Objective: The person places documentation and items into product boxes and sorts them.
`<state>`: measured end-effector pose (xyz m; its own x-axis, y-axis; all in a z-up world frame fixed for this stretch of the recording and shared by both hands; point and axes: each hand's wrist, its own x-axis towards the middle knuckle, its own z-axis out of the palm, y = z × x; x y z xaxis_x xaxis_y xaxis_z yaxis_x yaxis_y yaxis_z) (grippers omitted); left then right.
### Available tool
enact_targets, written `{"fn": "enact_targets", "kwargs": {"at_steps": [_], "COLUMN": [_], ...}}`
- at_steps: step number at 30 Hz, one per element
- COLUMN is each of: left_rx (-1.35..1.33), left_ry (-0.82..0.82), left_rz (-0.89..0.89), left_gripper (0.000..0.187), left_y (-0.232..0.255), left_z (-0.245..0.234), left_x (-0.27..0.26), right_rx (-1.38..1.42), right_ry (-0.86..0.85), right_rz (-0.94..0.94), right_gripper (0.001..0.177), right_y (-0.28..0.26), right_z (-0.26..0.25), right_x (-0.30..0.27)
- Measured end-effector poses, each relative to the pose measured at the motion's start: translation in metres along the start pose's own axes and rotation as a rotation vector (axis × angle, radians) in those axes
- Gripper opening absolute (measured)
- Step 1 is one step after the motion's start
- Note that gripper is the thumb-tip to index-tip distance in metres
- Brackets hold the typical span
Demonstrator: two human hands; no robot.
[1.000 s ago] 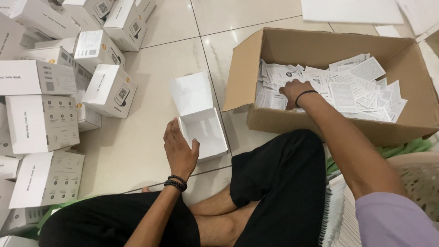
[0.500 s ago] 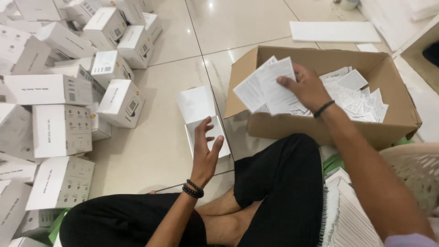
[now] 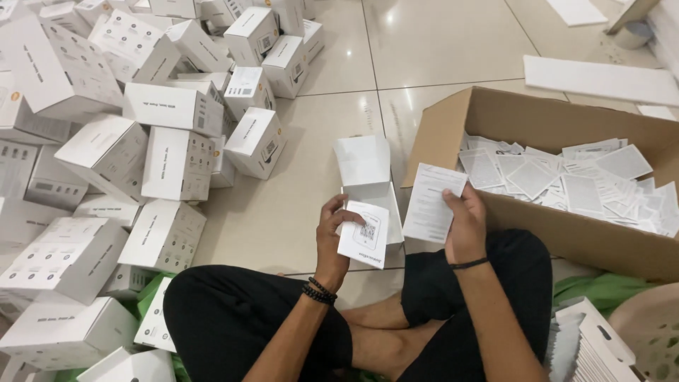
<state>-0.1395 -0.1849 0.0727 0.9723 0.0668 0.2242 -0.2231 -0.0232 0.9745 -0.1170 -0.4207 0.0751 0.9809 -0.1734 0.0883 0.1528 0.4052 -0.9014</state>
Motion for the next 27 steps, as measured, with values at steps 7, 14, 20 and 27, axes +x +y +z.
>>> {"fn": "enact_targets", "kwargs": {"at_steps": [7,14,20,27], "left_rx": [-0.065,-0.119,-0.152,-0.007], "left_ry": [0.034,-0.071,-0.098,-0.07], "left_rz": [-0.022,-0.254,-0.402,-0.299], "left_gripper": [0.023,0.038,0.037,0.075], "left_y": [-0.026,-0.04,-0.047,-0.069], "left_z": [-0.008,-0.012,-0.003,0.013], "left_x": [0.002,0.008,0.011,0.032], "right_rx": [0.193,0.073,-0.498,-0.809], "right_ry": [0.028,-0.086,-0.314,-0.295], "right_rz": [0.227,-0.005,-0.214,-0.276], "right_gripper": [0.028,0.013,0.032,0.032], "right_y": [0.055,0.076,0.07,0.056], "right_z": [-0.007,-0.012,-0.002,-0.005], "right_x": [-0.026,-0.02,-0.02,-0.023]}}
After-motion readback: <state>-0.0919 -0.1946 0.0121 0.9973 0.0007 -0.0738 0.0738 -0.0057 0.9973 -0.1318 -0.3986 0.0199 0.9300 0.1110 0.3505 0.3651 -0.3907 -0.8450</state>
